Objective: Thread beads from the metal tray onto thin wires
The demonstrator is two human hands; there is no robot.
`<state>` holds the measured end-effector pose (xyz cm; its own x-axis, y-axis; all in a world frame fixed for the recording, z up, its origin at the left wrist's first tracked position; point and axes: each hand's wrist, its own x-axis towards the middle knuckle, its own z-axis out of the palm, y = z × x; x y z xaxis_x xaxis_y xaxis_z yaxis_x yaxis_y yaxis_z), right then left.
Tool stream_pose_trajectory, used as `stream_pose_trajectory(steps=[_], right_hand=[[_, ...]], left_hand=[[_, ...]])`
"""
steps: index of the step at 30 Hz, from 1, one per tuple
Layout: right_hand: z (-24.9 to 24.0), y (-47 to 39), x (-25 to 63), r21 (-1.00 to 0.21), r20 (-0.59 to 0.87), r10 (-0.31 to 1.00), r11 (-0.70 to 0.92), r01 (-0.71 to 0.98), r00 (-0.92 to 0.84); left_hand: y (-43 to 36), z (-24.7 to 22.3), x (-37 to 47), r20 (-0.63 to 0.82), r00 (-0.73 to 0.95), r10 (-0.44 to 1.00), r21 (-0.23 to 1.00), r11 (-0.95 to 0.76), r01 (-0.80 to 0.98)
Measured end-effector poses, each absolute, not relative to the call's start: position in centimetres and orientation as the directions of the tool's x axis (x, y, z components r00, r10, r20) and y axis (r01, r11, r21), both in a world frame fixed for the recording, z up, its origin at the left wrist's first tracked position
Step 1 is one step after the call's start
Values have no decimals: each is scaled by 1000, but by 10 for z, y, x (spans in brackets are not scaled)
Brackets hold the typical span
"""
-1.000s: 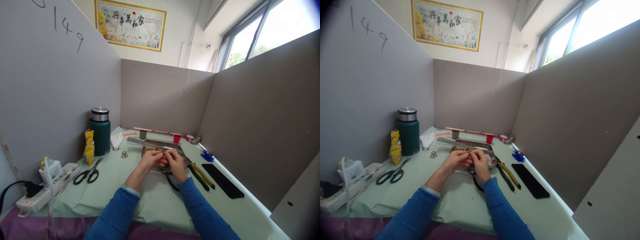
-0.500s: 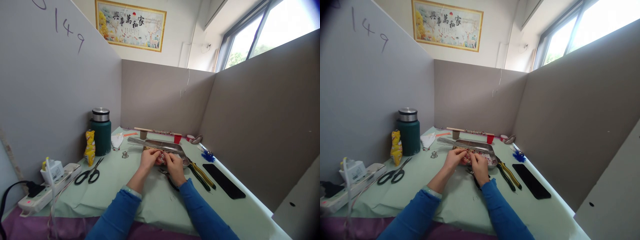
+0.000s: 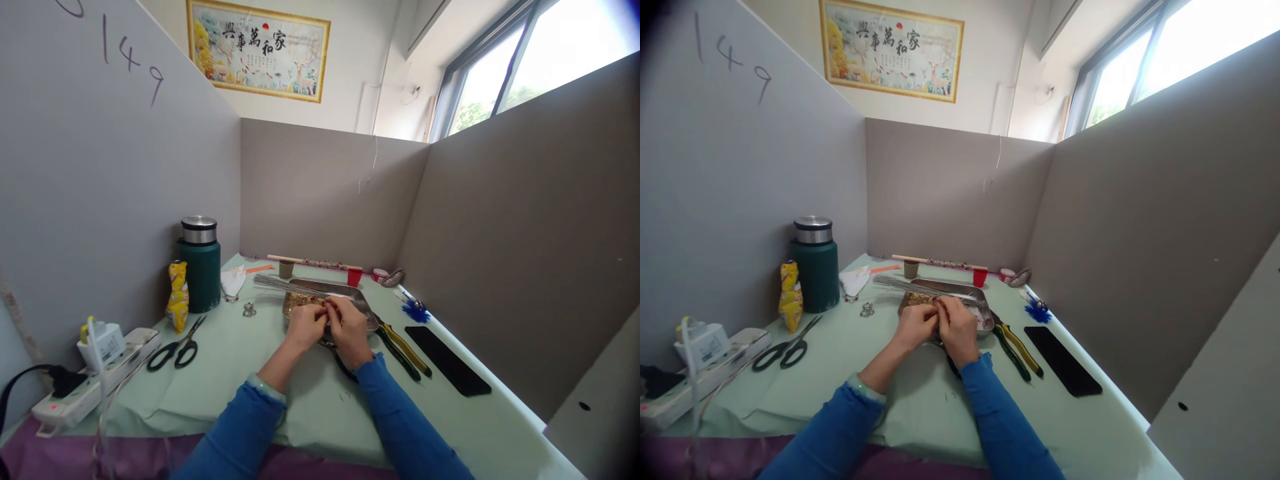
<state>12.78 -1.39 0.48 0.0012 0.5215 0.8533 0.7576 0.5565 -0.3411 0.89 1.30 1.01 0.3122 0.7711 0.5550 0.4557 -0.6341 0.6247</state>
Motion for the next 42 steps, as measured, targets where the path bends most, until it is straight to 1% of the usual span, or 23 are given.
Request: stream_pose_trajectory(steps=[5, 7, 8, 9, 10, 12, 14, 16, 18, 20, 23, 27, 29, 34, 38, 42], right_hand=[[8, -10, 117, -217, 857, 511, 471, 855, -64], [11, -9, 113, -215, 855, 513, 487, 846, -78], [12, -9, 113, -226, 856, 510, 511, 829, -80], [13, -9, 113, -244, 861, 504, 536, 808, -73], [13, -9, 114, -265, 868, 493, 556, 788, -56], [15, -10, 117, -300, 885, 466, 559, 773, 6], [15, -12, 121, -305, 891, 451, 505, 807, 54], [16, -14, 124, -272, 886, 461, 437, 857, 47], [17, -16, 124, -227, 874, 486, 397, 889, 6], [17, -18, 122, -193, 860, 509, 384, 903, -33], [15, -16, 121, -185, 839, 540, 387, 903, -60], [6, -7, 127, -272, 799, 597, 460, 845, -68], [3, -4, 131, -316, 787, 614, 486, 815, -61], [3, -4, 133, -349, 782, 620, 521, 779, -64], [3, -5, 131, -390, 758, 650, 506, 770, -43], [2, -2, 129, -451, 737, 676, 471, 758, 19]], left_hand=[[15, 9, 10, 559, 200, 804, 616, -565, 550], [16, 9, 9, 548, 142, 825, 652, -527, 545], [17, 10, 9, 525, 115, 844, 695, -502, 515], [18, 10, 9, 481, 88, 872, 760, -465, 455], [19, 11, 8, 417, 73, 906, 837, -414, 358], [21, 12, 7, 265, 97, 959, 956, -275, 100], [22, 13, 7, 160, 155, 975, 983, -143, -113], [22, 13, 6, 136, 188, 973, 976, -99, -196], [23, 12, 6, 153, 185, 971, 973, -115, -200], [25, 10, 6, 179, 167, 970, 974, -151, -166], [26, 8, 7, 168, 186, 968, 981, -146, -128], [26, 9, 6, 134, 296, 946, 980, -81, -184], [25, 10, 6, 123, 316, 941, 979, -64, -192], [22, 15, 5, 66, 292, 954, 991, -28, -134], [23, 13, 8, 90, 262, 961, 990, -57, -132], [25, 11, 10, 113, 256, 960, 988, -82, -129]])
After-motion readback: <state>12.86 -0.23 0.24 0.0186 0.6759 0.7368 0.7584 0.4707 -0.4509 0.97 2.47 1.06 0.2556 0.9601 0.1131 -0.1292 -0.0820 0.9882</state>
